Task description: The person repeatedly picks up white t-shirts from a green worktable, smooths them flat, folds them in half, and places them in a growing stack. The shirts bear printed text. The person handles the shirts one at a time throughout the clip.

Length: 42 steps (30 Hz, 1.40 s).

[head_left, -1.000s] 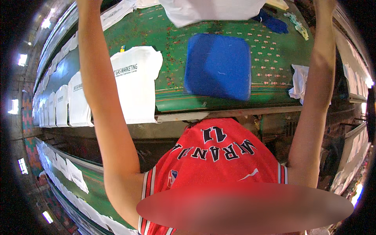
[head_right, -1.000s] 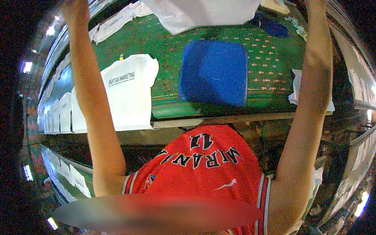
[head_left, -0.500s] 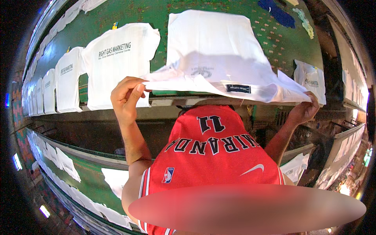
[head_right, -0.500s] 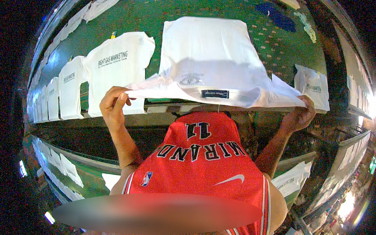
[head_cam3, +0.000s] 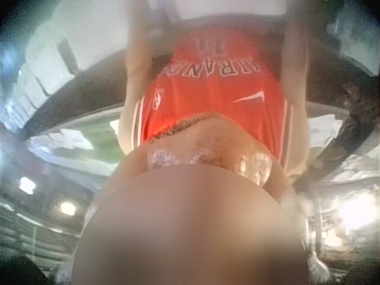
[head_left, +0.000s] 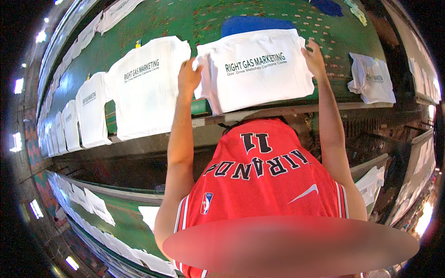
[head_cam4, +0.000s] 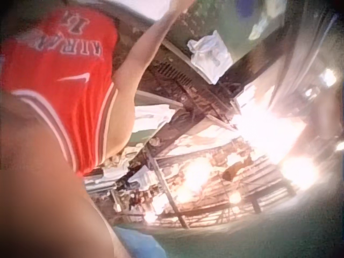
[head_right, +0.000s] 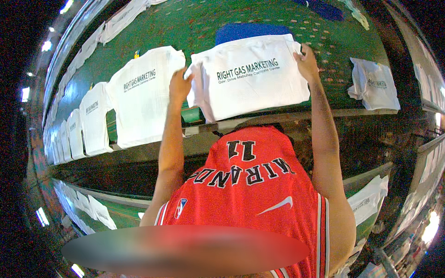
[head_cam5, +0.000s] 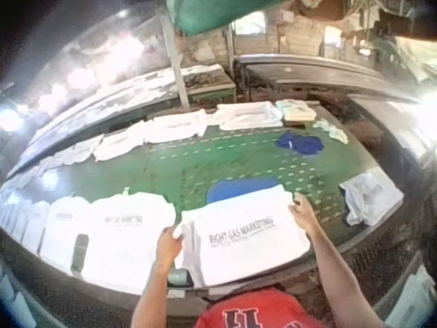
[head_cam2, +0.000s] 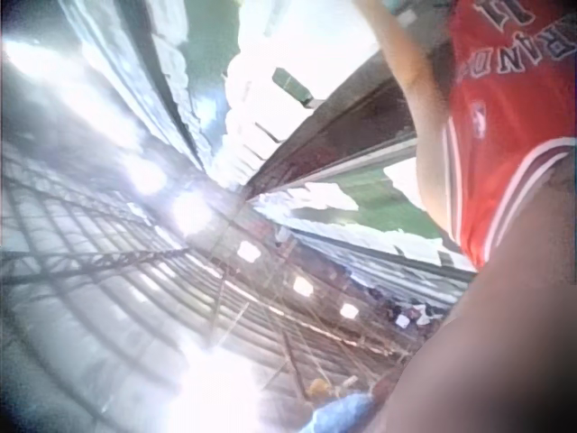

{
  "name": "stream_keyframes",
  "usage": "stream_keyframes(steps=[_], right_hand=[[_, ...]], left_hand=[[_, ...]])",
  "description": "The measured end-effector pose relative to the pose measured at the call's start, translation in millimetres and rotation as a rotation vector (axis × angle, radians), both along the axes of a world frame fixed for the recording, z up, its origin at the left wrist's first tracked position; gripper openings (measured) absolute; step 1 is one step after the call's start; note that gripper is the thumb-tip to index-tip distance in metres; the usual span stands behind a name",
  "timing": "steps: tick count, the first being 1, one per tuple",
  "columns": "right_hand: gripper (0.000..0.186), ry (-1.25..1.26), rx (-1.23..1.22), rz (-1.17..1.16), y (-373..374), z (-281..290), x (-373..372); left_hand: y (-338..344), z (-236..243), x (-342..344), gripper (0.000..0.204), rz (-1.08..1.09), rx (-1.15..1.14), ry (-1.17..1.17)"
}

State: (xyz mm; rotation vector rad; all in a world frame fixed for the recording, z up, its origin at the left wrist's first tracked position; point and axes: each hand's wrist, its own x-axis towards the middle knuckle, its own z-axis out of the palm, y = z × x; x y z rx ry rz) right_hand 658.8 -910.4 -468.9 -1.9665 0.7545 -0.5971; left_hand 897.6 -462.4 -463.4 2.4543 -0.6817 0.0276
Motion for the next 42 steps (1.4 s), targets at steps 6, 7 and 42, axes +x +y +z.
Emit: stream_keyframes(steps=[6,7,42], right_hand=[[0.056,0.442,-0.445,-0.172,31.3,-71.4,-116.4],[0.056,0.465,-0.300,-0.192,30.7,-79.7,-127.2],[0.026,0.054,0.106,-0.204,-136.8,-72.9,69.1]], left_hand=[[68.6,-50.7,-90.9,0.050,0.037,0.214,0.333],[72.5,-52.6,-102.6,0.052,0.082,0.185,0.352],[21.7,-58.5,-147.8,0.057,0.291,0.200,0.353]])
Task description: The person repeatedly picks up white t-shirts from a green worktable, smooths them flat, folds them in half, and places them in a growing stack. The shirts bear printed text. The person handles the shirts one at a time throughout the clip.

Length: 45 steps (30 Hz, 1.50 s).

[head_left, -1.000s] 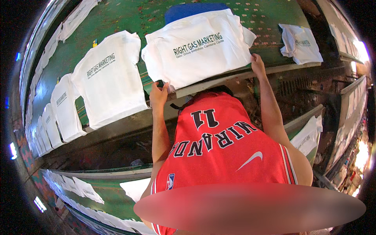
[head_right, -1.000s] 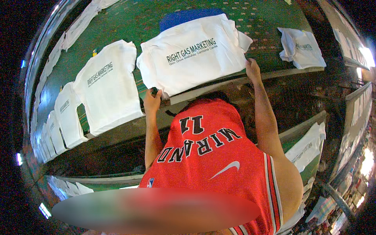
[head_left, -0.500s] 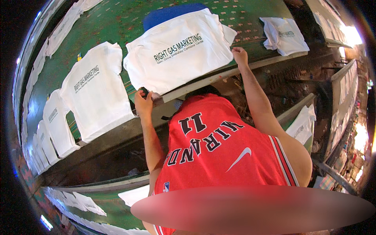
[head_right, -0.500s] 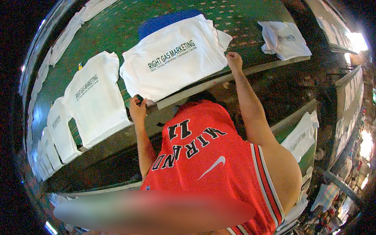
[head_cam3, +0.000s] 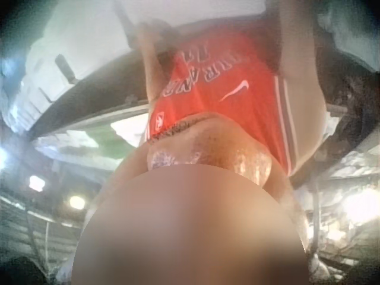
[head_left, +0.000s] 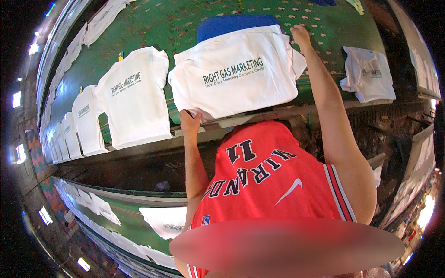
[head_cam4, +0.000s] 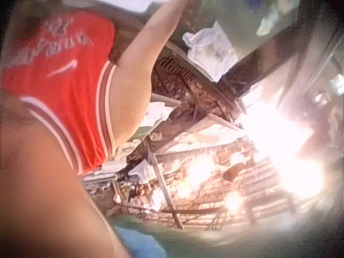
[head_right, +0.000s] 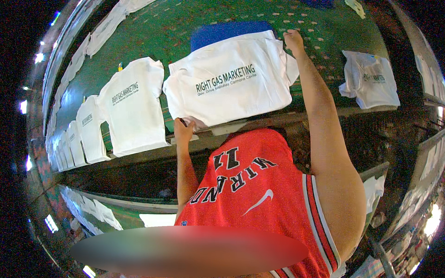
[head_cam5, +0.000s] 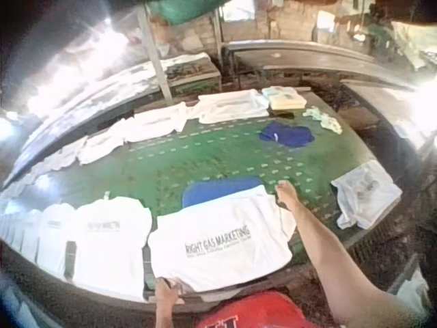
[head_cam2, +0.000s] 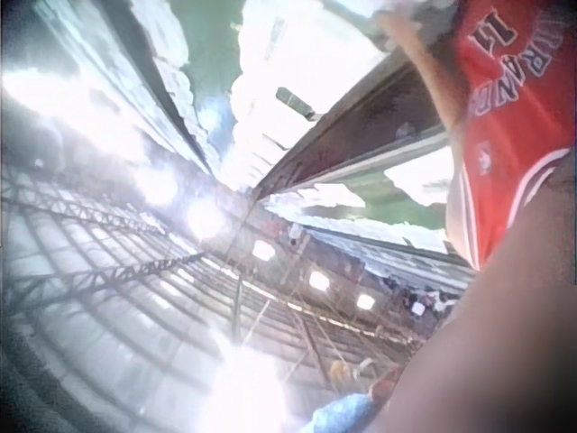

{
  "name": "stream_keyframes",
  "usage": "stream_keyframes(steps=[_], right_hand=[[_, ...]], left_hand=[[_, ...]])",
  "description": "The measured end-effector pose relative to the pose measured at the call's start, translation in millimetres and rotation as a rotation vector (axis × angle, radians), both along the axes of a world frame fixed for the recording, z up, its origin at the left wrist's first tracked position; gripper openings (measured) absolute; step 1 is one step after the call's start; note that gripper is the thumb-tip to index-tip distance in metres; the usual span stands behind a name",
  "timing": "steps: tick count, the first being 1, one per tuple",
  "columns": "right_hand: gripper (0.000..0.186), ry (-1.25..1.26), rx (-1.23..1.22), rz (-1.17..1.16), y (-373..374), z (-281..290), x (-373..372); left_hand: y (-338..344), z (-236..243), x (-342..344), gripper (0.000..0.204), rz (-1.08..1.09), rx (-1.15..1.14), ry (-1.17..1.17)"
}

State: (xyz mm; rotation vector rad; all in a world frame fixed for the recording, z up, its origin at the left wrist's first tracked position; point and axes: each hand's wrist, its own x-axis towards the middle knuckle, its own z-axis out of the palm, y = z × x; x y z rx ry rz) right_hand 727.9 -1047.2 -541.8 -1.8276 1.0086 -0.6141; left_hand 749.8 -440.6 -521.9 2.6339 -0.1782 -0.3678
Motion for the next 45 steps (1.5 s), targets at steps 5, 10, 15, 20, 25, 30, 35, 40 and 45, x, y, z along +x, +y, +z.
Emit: stream_keyframes(steps=[5,10,15,20,25,30,35,40,45], right_hand=[[0.042,0.497,0.062,0.339,-37.7,-16.4,80.1],[0.037,0.319,0.484,0.369,-54.3,-27.1,102.0],[0.033,-0.123,0.764,0.417,-63.4,-40.6,121.2],[0.038,-0.392,0.799,0.099,-120.2,-27.9,94.0],[0.047,-0.547,0.728,-0.217,-209.8,21.5,11.7],[0.041,-0.810,0.411,-0.282,-275.3,52.0,-73.5],[0.036,-0.657,0.132,0.042,-256.7,43.9,-120.4],[0.038,-0.956,0.523,0.019,-163.1,23.5,-82.9],[0.044,-1.122,0.777,-0.028,-72.5,16.4,-25.1]], left_hand=[[-7.3,0.7,2.0,0.055,0.082,-0.038,0.012],[-12.5,-5.8,-3.7,0.052,0.154,-0.062,0.003],[-5.6,-10.2,-7.2,0.052,0.133,-0.079,-0.079],[-6.8,-13.5,-3.3,0.047,0.109,-0.084,-0.141],[-11.8,-13.9,-3.5,0.045,0.138,-0.099,-0.147],[-8.1,-19.7,-2.4,0.048,0.178,-0.116,-0.149],[-6.5,-25.2,-2.7,0.048,0.187,-0.106,-0.157],[-9.9,-13.7,-2.8,0.046,0.156,-0.122,-0.155],[-8.5,2.9,-13.1,0.039,0.136,-0.080,-0.322]])
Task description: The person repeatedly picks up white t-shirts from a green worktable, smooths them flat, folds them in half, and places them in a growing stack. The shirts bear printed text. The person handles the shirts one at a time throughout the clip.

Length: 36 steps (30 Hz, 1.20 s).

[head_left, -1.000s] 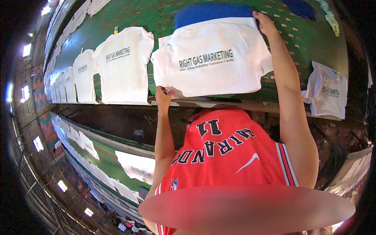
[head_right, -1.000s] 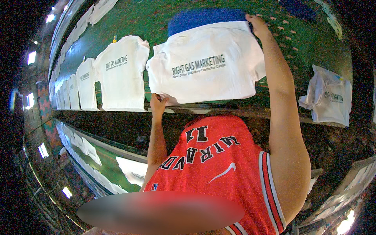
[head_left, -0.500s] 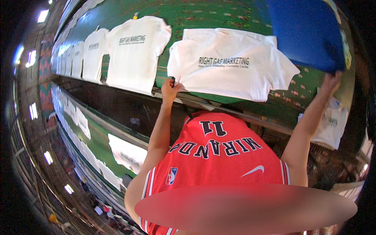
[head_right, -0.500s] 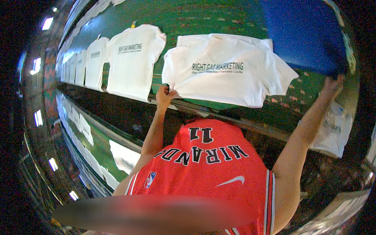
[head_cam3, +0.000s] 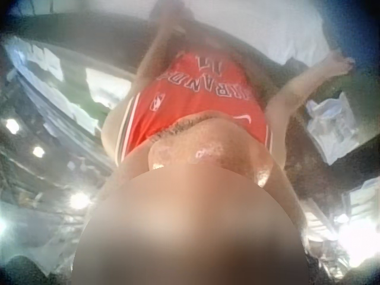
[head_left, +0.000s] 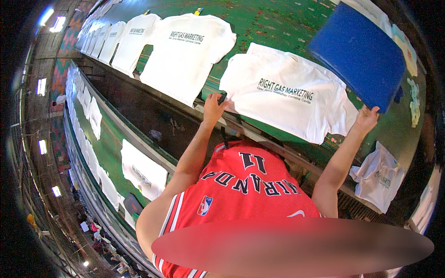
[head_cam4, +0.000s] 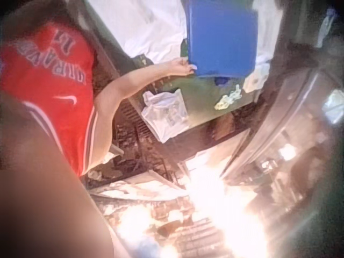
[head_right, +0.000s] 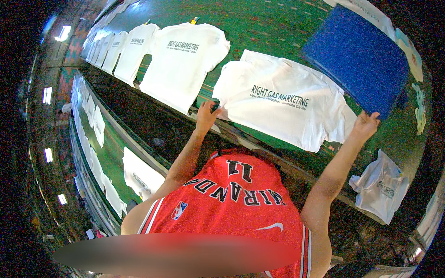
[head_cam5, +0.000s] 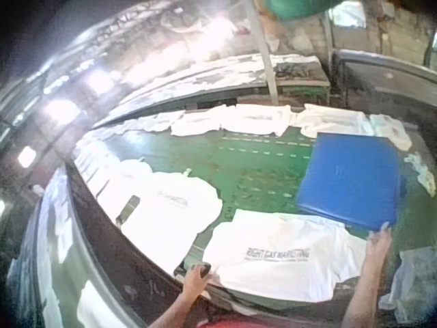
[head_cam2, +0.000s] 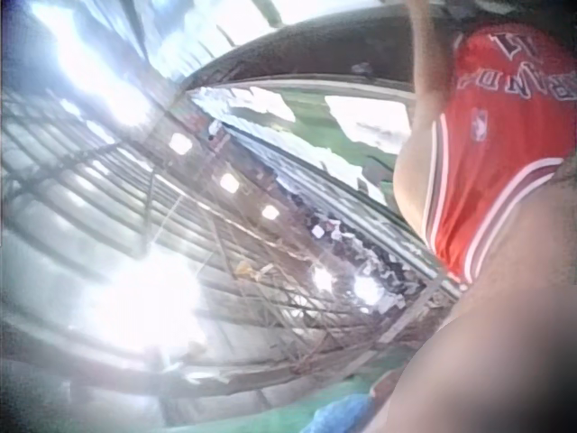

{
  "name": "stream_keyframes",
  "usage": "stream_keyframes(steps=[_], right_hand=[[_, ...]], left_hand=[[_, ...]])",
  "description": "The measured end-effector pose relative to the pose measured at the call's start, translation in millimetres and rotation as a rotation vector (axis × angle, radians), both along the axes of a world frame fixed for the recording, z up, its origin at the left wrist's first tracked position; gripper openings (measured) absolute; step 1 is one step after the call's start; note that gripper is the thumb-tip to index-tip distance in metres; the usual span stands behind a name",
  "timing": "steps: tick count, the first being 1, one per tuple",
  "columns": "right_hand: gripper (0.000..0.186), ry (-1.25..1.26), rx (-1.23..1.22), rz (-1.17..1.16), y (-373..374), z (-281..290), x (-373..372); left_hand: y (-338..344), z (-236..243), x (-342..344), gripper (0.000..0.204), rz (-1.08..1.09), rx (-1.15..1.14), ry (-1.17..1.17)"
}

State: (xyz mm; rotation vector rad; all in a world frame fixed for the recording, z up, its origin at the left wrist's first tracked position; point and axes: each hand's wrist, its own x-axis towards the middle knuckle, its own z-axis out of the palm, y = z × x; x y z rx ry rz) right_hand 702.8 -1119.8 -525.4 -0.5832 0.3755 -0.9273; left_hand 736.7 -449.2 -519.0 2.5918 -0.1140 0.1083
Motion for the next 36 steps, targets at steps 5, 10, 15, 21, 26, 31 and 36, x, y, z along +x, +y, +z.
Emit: stream_keyframes(steps=[5,10,15,21,26,31,36], right_hand=[[0.054,-0.214,0.154,0.324,96.2,-4.5,89.8],[0.062,-0.079,0.166,0.379,201.2,-0.7,147.4],[0.058,-0.077,0.070,0.418,293.5,7.4,189.2],[0.052,-0.071,0.141,0.389,387.9,29.6,266.1],[0.045,-0.050,0.187,0.369,441.9,33.7,322.5],[0.047,-0.053,0.106,0.482,464.6,19.7,344.3],[0.054,0.013,-0.210,0.756,499.1,16.4,333.9]], left_hand=[[32.3,6.7,-12.8,0.036,0.073,0.010,-0.092],[86.0,7.4,-18.3,0.029,0.190,-0.130,-0.171],[155.7,10.7,-14.6,0.022,0.278,-0.292,-0.167],[262.7,-2.3,-7.9,0.021,0.404,-0.393,-0.198],[340.6,-17.3,-29.6,0.023,0.612,-0.453,-0.093],[382.1,-36.0,-43.0,0.027,0.732,-0.529,-0.036],[358.0,-8.2,-21.5,0.032,0.700,-0.849,0.103]])
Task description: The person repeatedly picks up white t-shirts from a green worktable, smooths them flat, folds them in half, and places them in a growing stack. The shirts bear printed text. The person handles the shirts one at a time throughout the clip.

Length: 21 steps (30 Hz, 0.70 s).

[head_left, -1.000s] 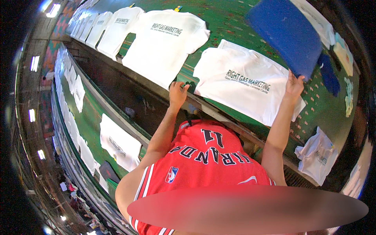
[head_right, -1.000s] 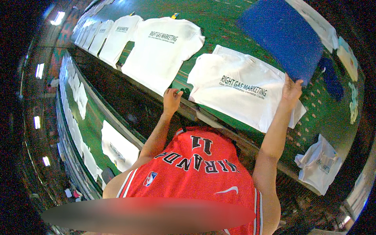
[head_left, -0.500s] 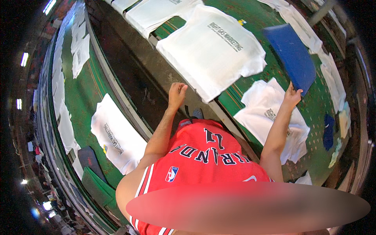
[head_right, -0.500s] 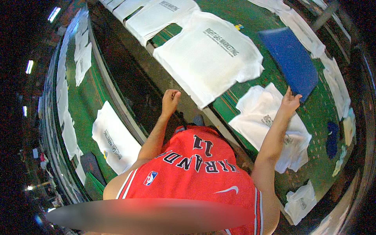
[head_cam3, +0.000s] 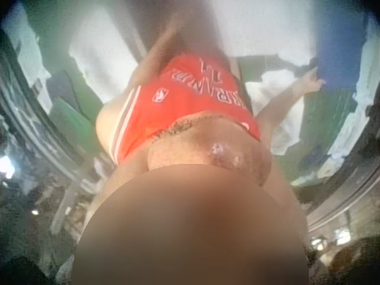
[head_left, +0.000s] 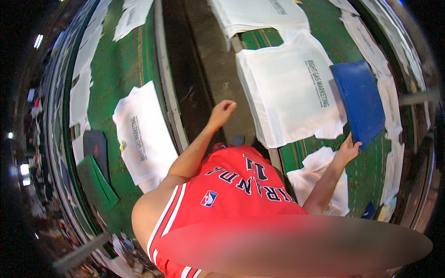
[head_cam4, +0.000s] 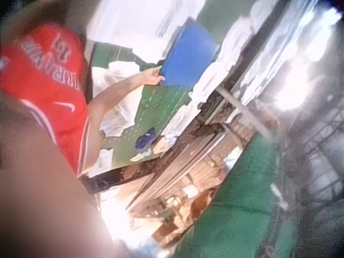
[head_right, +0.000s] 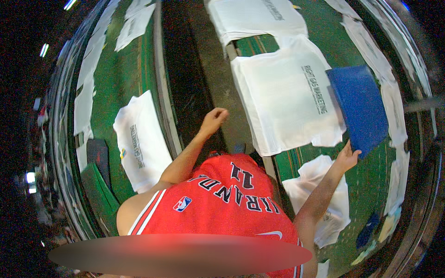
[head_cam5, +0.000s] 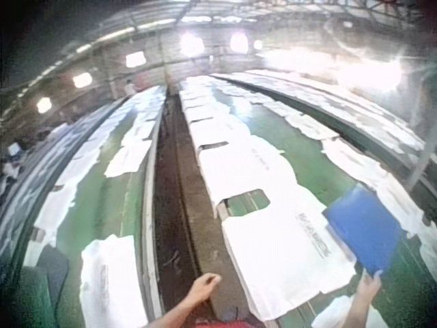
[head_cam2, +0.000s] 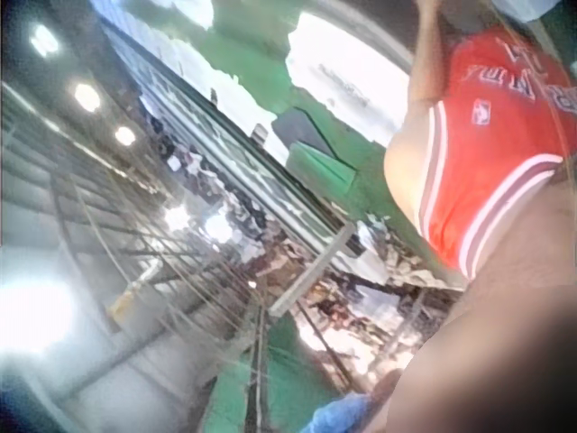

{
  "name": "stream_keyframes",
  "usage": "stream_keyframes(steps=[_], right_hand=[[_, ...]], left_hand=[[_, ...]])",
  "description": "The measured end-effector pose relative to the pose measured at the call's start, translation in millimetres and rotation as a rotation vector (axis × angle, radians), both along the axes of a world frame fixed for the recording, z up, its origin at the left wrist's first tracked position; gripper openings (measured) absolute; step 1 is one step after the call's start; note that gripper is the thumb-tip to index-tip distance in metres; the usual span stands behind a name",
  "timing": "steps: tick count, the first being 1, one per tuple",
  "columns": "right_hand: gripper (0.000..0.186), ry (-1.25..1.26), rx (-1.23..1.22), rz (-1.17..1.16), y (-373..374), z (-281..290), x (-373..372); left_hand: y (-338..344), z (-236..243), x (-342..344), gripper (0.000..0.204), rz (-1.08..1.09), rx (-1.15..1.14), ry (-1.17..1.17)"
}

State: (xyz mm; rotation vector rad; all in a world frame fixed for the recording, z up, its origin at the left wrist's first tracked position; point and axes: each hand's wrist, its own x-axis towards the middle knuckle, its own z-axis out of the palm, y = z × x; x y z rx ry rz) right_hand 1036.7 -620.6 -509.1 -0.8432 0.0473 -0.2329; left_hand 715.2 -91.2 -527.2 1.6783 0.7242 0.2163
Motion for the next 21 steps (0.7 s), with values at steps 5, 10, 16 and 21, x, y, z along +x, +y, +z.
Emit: stream_keyframes(steps=[5,10,16,21], right_hand=[[0.057,0.033,0.424,0.369,85.4,8.3,-24.6],[0.051,0.164,0.406,0.572,165.0,13.0,-40.3],[0.054,0.393,0.154,0.713,246.8,22.1,-28.8],[0.072,0.220,0.379,1.154,342.2,47.0,-10.8]], left_hand=[[-30.0,61.1,48.6,0.065,-0.074,-0.548,-0.229],[14.3,102.8,46.7,0.093,-0.066,-0.868,-0.447],[38.9,105.4,9.1,0.073,0.015,-0.906,-0.362],[115.7,83.5,-11.8,0.071,0.166,-1.108,-0.642]])
